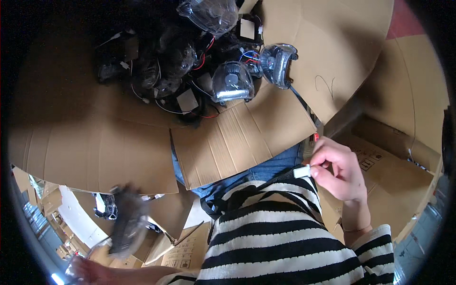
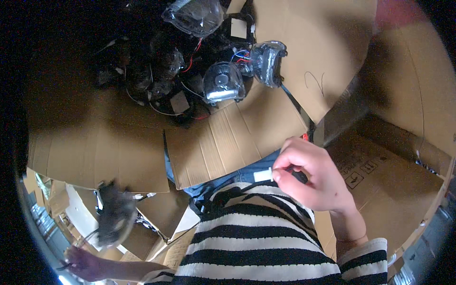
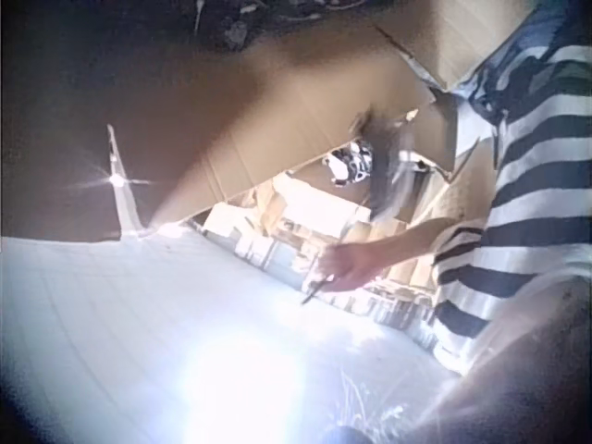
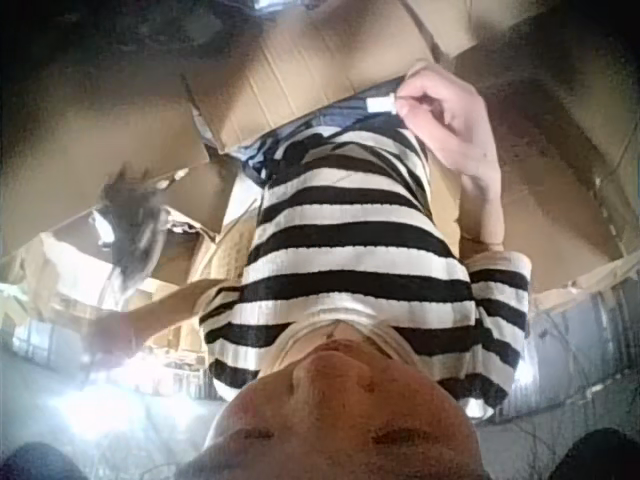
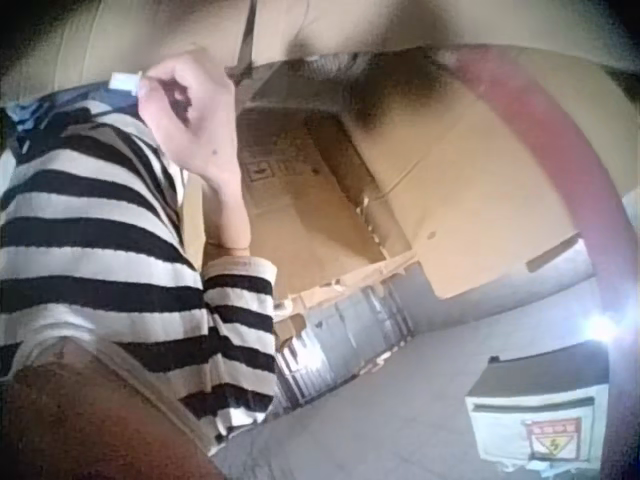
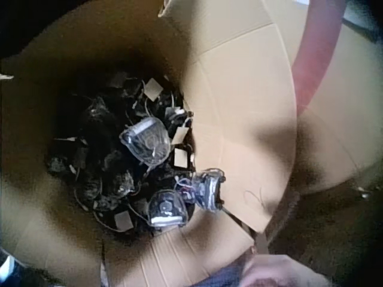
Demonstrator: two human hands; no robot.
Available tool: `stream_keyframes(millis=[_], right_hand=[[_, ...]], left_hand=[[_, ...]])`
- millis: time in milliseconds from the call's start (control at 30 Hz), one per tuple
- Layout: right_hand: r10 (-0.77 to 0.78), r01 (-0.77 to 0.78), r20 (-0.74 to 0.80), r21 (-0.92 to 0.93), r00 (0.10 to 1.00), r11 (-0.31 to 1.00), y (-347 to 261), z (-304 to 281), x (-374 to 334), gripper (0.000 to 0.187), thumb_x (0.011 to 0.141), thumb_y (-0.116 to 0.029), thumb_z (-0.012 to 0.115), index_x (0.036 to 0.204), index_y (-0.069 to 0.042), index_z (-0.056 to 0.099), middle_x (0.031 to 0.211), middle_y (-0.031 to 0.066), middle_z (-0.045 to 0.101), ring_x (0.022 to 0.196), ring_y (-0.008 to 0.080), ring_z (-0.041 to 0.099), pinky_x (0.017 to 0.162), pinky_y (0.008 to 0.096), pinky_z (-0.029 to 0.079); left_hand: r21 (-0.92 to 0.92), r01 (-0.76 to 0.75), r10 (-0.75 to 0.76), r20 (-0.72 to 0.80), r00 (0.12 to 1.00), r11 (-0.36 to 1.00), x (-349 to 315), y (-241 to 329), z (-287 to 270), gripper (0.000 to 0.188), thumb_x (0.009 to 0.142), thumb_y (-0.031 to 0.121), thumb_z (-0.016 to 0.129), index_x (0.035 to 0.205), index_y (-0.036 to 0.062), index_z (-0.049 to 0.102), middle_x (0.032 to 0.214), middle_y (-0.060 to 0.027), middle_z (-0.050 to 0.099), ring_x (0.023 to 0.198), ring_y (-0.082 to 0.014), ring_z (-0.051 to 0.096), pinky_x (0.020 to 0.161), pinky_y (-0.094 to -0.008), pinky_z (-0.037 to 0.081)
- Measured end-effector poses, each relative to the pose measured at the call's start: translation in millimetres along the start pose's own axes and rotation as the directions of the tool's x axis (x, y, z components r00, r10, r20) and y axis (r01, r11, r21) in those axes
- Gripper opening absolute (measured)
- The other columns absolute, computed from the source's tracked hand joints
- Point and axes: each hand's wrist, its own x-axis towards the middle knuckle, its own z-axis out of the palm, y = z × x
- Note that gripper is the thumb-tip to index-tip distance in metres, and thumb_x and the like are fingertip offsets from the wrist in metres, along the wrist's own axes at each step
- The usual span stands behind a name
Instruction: The person repeatedly picks up small black electronic components from a cardboard box and wraps their wire connectors with small white foam pieces. The person handles the items one at a time, placing the wrapped units back into the box.
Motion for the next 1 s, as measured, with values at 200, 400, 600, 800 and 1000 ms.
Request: stream_keyframes(millis=[200,400,600,800,1000], right_hand=[[-0.089,0.090,0.094,-0.007,0.992,0.996,3.9,12.4,6.2,0.003,0.070,-0.002,0.057,0.069,-0.002,0.054,0.065,0.0046,0.051,0.059,0.0141,0.045,0.051,0.0252,0.033],[-0.023,0.027,0.079,-0.054,0.997,0.998,12.5,17.0,-4.9,0.004,0.070,-0.002,0.058,0.069,-0.002,0.054,0.066,0.0040,0.051,0.058,0.0126,0.045,0.050,0.0244,0.033],[-0.019,0.022,0.091,-0.028,0.996,0.999,15.6,24.2,1.1,0.005,0.070,-0.001,0.058,0.068,-0.001,0.053,0.064,0.0056,0.051,0.058,0.0156,0.047,0.051,0.0265,0.036],[-0.090,0.093,0.123,-0.019,0.988,0.995,17.2,31.1,-0.6,0.007,0.069,-0.002,0.059,0.068,0.000,0.052,0.063,0.0067,0.050,0.060,0.0196,0.048,0.053,0.0294,0.037],[-0.056,0.058,0.143,-0.009,0.988,0.998,24.9,30.9,0.4,0.006,0.070,-0.003,0.058,0.069,0.000,0.053,0.064,0.0072,0.050,0.060,0.0204,0.049,0.053,0.0303,0.038]], left_hand=[[0.970,0.222,0.381,-0.170,0.909,-0.097,41.8,-36.4,-69.3,0.026,0.076,0.012,0.054,0.097,-0.0016,0.048,0.076,-0.0103,0.050,0.083,-0.0210,0.049,0.079,-0.0385,0.038],[0.894,0.214,0.324,-0.083,0.942,-0.393,-9.2,-150.7,5.0,0.029,0.080,0.019,0.057,0.101,0.0010,0.051,0.078,-0.0094,0.056,0.079,-0.0161,0.055,0.072,-0.0324,0.045],[0.760,0.568,-0.727,-0.190,0.660,0.317,-67.7,-325.5,137.2,0.027,0.086,0.023,0.051,0.094,-0.0021,0.059,0.072,-0.0013,0.050,0.060,-0.0066,0.043,0.053,-0.0192,0.036],[0.276,0.916,-0.643,-0.653,0.401,0.291,-44.4,-478.0,55.2,0.028,0.079,0.031,0.059,0.085,0.0038,0.057,0.072,-0.0033,0.050,0.066,-0.0108,0.045,0.058,-0.0264,0.038],[0.367,0.707,-0.745,-0.052,0.665,0.605,-63.3,-480.9,98.7,0.030,0.077,0.017,0.060,0.101,0.0009,0.053,0.082,-0.0024,0.054,0.068,-0.0119,0.047,0.067,-0.0253,0.040]])
